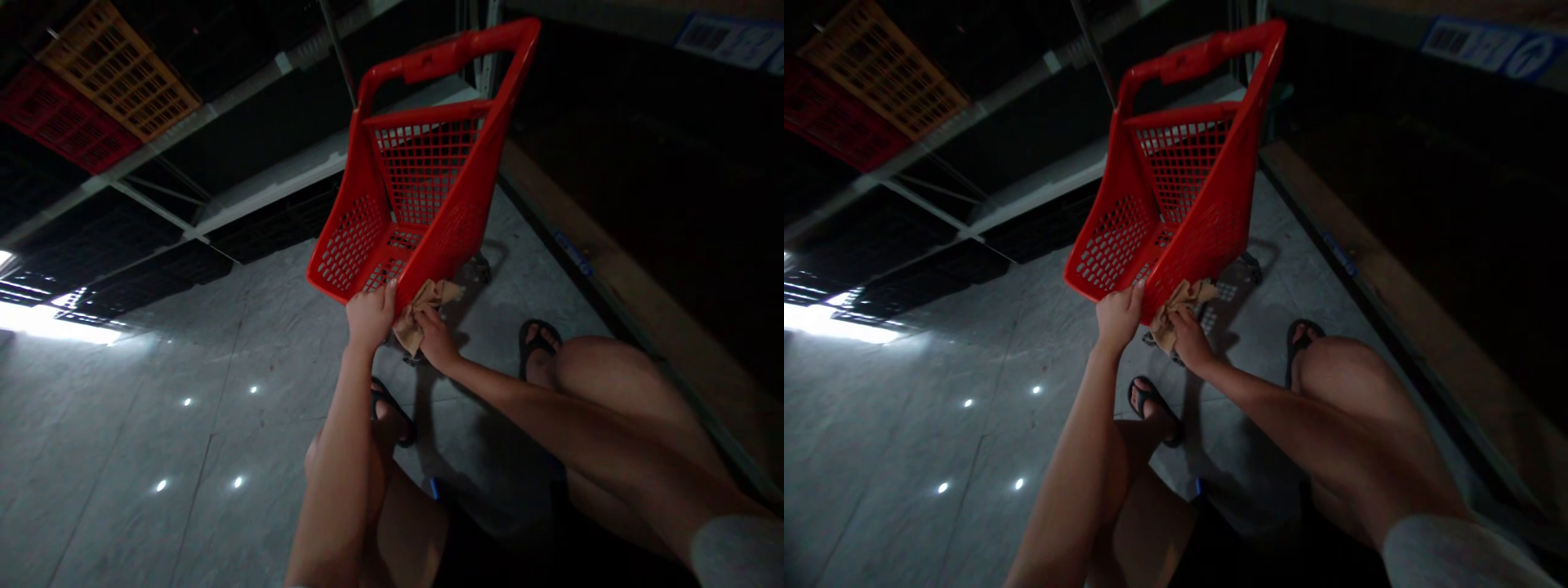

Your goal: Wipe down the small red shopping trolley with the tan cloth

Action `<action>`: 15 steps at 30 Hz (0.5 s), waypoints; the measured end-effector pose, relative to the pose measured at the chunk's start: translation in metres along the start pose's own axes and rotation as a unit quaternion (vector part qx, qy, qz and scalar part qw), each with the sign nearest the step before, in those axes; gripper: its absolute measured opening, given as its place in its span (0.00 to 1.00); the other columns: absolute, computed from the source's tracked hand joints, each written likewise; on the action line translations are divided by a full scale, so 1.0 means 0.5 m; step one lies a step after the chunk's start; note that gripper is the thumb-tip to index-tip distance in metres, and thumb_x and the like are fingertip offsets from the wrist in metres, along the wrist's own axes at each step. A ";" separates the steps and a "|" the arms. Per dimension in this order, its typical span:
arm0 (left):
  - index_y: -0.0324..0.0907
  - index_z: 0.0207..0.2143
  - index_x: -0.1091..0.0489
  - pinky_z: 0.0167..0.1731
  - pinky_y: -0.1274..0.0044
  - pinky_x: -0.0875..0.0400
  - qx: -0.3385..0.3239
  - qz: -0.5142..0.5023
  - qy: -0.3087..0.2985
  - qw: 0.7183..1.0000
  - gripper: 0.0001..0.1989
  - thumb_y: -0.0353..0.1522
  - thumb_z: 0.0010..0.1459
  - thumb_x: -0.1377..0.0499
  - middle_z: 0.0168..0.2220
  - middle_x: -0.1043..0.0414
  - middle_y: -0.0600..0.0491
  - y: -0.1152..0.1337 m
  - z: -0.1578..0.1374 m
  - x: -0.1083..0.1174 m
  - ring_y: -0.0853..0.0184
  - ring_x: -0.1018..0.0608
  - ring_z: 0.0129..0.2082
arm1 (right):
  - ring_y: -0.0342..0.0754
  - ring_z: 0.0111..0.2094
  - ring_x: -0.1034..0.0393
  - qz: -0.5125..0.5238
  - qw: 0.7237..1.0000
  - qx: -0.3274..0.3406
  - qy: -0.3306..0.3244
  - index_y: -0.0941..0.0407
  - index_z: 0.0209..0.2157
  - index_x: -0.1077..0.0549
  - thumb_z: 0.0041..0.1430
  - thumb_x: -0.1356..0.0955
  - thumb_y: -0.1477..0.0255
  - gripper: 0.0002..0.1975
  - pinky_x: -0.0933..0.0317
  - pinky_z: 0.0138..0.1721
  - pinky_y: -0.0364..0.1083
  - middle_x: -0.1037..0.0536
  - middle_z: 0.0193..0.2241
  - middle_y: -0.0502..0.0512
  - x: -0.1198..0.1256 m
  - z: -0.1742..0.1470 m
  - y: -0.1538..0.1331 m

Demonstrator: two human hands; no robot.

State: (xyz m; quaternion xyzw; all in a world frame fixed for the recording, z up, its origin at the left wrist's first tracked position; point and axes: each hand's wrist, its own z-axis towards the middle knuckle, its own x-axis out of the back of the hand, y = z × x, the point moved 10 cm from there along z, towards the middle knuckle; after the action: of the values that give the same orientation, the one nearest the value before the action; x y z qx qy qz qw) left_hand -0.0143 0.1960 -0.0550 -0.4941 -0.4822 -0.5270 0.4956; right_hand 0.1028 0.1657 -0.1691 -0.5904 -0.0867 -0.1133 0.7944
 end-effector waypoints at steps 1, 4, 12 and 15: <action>0.40 0.38 0.20 0.33 0.75 0.37 0.004 0.002 0.002 1.000 0.31 0.44 0.75 0.60 0.35 0.18 0.43 -0.005 0.000 0.000 0.60 0.18 0.37 | 0.52 0.43 0.30 0.005 1.000 -0.004 -0.018 0.52 0.30 0.30 0.42 0.39 0.84 0.16 0.34 0.49 0.51 0.27 0.35 0.54 -0.009 -0.003 0.007; 0.40 0.38 0.20 0.34 0.75 0.37 0.008 0.007 0.005 1.000 0.31 0.44 0.75 0.60 0.35 0.18 0.43 -0.013 0.000 -0.002 0.60 0.18 0.37 | 0.52 0.44 0.30 0.021 0.999 0.027 0.012 0.52 0.30 0.30 0.41 0.40 0.84 0.16 0.34 0.50 0.51 0.26 0.37 0.54 0.021 0.031 -0.038; 0.40 0.38 0.20 0.33 0.74 0.37 -0.001 0.023 -0.007 1.000 0.31 0.43 0.75 0.60 0.35 0.19 0.43 -0.003 -0.006 -0.002 0.59 0.18 0.37 | 0.49 0.43 0.31 0.021 0.936 0.136 0.325 0.51 0.31 0.32 0.57 0.36 0.78 0.07 0.36 0.51 0.51 0.27 0.36 0.53 0.277 0.256 -0.176; 0.41 0.39 0.20 0.33 0.74 0.37 -0.005 0.021 -0.002 1.000 0.31 0.44 0.75 0.61 0.35 0.19 0.44 0.000 -0.011 -0.001 0.60 0.19 0.36 | 0.48 0.43 0.33 0.003 0.937 0.142 0.318 0.51 0.33 0.32 0.57 0.35 0.79 0.07 0.36 0.51 0.50 0.27 0.38 0.54 0.304 0.299 -0.156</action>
State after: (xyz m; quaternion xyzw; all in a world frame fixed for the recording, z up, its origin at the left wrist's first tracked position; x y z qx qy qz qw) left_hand -0.0143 0.1907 -0.0557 -0.5075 -0.4699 -0.5181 0.5032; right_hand 0.2260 0.2755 -0.0131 -0.4049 0.1570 -0.2797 0.8563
